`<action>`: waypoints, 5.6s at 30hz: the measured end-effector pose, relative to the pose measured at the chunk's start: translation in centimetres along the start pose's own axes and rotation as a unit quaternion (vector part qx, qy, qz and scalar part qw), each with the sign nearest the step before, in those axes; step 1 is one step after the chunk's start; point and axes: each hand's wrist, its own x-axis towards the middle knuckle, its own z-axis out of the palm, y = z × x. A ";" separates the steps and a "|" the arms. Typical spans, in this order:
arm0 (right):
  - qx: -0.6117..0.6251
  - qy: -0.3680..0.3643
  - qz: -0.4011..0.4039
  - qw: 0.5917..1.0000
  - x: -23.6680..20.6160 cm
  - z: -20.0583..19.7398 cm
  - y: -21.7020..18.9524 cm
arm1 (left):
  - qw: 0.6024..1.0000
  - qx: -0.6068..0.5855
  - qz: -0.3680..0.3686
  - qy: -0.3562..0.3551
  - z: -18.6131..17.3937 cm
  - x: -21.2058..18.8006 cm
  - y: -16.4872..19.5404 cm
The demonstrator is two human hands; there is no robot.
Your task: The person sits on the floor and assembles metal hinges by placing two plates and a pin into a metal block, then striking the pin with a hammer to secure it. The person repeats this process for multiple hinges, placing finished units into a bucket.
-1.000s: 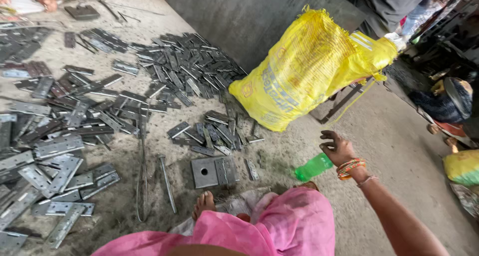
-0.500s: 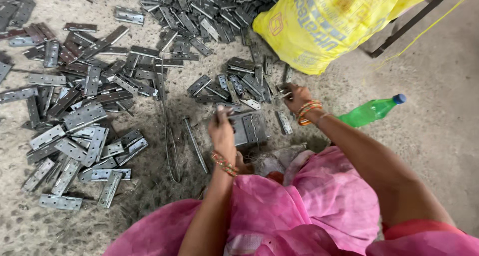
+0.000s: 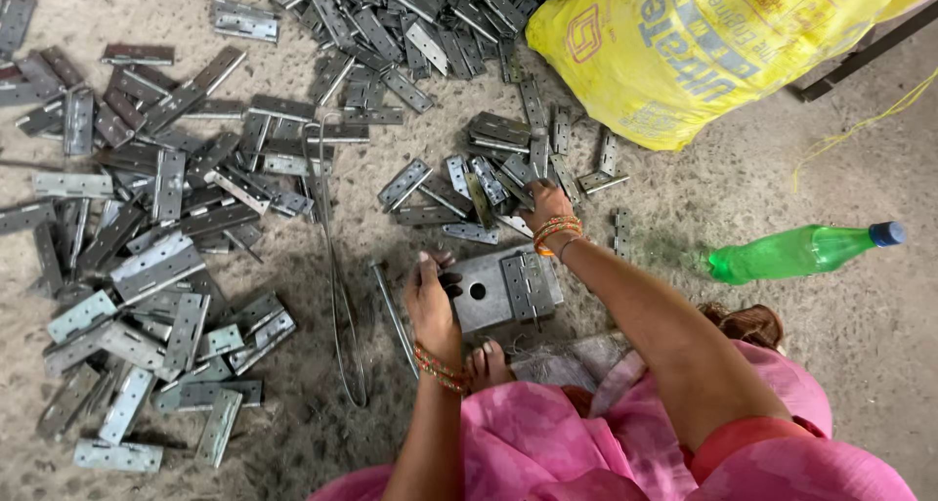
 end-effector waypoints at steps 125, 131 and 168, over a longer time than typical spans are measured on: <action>0.467 -0.150 0.072 0.869 -13.3 -4.6 5.8 | 0.708 0.542 0.385 -0.238 4.9 -8.6 -2.1; 0.577 -0.096 0.102 0.805 -14.7 -1.1 5.5 | 0.829 0.454 0.271 -0.184 2.1 -6.4 -4.1; 0.035 -0.126 0.066 0.989 -15.1 4.3 2.0 | 0.981 0.069 0.115 -0.139 -1.1 -1.2 -0.1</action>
